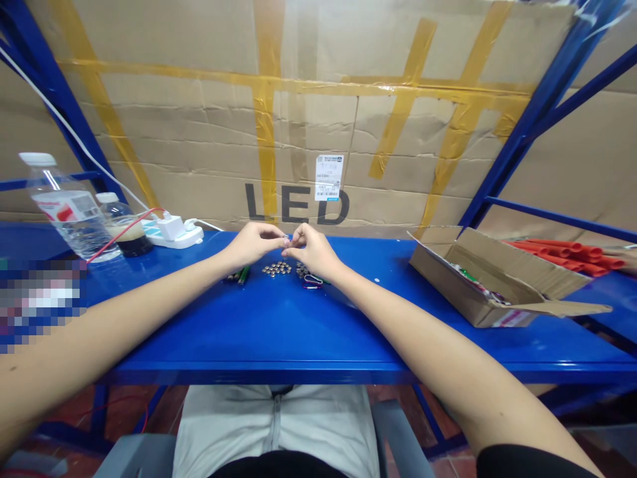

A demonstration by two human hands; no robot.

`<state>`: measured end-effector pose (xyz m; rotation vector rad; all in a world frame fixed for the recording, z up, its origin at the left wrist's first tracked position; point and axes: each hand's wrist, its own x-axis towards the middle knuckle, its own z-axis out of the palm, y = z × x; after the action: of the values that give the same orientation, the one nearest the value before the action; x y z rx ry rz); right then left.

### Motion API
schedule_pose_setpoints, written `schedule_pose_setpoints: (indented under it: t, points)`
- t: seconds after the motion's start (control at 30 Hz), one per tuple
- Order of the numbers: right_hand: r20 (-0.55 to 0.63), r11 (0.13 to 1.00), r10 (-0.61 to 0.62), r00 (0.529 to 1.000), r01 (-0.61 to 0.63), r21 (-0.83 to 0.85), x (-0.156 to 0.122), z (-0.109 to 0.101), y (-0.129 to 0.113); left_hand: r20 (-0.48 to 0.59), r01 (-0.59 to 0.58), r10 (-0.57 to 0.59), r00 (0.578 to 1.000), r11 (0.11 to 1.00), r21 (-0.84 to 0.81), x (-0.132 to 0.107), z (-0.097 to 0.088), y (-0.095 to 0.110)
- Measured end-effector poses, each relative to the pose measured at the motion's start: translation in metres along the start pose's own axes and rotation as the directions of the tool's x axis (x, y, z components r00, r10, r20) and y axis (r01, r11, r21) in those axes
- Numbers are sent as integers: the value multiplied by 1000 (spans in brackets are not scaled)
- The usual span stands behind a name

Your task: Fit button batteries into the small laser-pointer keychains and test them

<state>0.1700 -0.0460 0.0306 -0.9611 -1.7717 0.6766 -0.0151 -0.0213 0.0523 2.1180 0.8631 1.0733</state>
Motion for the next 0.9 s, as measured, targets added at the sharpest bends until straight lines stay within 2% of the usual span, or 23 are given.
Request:
schedule_pose_setpoints:
  t: [0.1,0.17,0.23,0.33,0.47,0.6,0.67,0.73,0.83,0.9]
  points:
    - [30,974,-81,996,86,-210,2,-10,-6,-65,48,-57,996,990,-134,2,2,2]
    - [83,895,-106,991,131,-427,5,-21,-7,-94,116,-145,985,958,-261,3,2,4]
    - [178,813,-71,981,160,-560,6,-31,-5,-89,180,-229,969,909,-377,3,2,6]
    - [265,780,46,963,131,-612,7,-35,-2,-35,215,-266,963,845,-490,2,2,6]
    - [299,714,194,934,74,-696,7,-24,-6,18,243,-284,959,784,-572,2,4,2]
    - [295,657,241,925,68,-751,8,-16,-11,35,245,-275,961,780,-575,4,7,-3]
    - [296,664,213,931,84,-743,9,-17,-10,48,232,-251,967,787,-572,5,7,-6]
    - [265,709,145,953,87,-700,10,-20,-7,50,209,-220,974,799,-564,6,7,-10]
    - [121,847,27,992,42,-531,13,-28,-5,37,181,-189,981,837,-517,5,7,-11]
    - [5,927,-39,999,38,-374,15,-33,-6,29,167,-172,985,881,-442,4,7,-10]
